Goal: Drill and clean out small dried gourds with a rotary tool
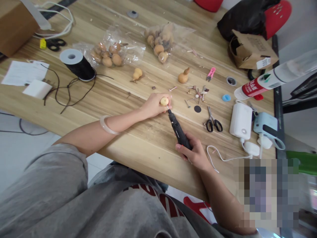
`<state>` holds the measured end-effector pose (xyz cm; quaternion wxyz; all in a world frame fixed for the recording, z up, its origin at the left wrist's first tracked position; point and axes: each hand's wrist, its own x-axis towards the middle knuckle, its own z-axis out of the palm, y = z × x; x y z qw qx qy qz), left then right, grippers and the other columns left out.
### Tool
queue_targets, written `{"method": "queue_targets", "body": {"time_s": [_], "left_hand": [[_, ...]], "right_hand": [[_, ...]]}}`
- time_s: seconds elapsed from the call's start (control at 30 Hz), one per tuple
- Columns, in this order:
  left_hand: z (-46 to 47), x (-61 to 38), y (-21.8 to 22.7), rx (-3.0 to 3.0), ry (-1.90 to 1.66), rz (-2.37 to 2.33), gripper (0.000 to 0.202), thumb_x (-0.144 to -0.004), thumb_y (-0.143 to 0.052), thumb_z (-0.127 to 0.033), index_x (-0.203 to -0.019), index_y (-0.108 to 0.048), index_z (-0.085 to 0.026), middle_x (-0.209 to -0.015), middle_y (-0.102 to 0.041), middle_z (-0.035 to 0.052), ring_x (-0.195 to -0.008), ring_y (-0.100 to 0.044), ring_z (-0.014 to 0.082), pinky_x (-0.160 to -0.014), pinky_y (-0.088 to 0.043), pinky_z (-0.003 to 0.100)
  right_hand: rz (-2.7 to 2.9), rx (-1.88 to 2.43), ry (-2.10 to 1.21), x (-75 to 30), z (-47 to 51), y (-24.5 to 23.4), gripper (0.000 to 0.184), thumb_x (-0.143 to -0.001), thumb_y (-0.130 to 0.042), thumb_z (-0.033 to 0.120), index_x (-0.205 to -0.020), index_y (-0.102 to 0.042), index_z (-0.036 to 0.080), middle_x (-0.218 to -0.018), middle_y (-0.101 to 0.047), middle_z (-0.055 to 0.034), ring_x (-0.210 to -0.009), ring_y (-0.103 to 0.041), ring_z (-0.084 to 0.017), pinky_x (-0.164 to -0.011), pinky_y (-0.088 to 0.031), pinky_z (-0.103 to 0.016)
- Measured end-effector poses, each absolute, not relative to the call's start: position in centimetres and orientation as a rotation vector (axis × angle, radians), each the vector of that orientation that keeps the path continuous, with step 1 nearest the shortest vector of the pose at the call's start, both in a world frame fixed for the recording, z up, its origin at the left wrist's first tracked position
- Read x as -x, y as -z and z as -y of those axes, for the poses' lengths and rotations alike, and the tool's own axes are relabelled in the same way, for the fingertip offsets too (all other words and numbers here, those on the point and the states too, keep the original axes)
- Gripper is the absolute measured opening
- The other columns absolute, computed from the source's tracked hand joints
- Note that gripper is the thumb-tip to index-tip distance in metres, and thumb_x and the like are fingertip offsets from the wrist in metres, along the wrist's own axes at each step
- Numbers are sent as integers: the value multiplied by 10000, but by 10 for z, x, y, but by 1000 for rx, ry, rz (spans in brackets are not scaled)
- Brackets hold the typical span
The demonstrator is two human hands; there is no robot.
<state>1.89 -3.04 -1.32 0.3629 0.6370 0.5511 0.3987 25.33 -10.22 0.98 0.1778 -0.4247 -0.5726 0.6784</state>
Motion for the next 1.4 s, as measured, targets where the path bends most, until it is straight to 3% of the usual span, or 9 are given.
{"method": "queue_targets", "body": {"time_s": [0.57, 1.4], "left_hand": [[29, -18, 15, -1690, -1040, -1425, 126, -727, -710, -146, -671, -597, -152, -633, -616, -42, -600, -538, 79, -670, -413, 244], [30, -18, 15, -1693, -1038, -1443, 117, -721, -715, -181, -684, -606, -158, -817, -709, 12, -833, -649, 139, -807, -459, 273]], "right_hand": [[1606, 1211, -1910, -253, 101, -9, 258, -793, -701, 345, -933, -545, 194, -643, -499, 60, -401, -411, -52, -382, -291, -210], [1598, 1200, -1913, -254, 102, -9, 294, -808, -704, 336, -1016, -561, 184, -674, -522, 58, -407, -423, -42, -378, -304, -192]]}}
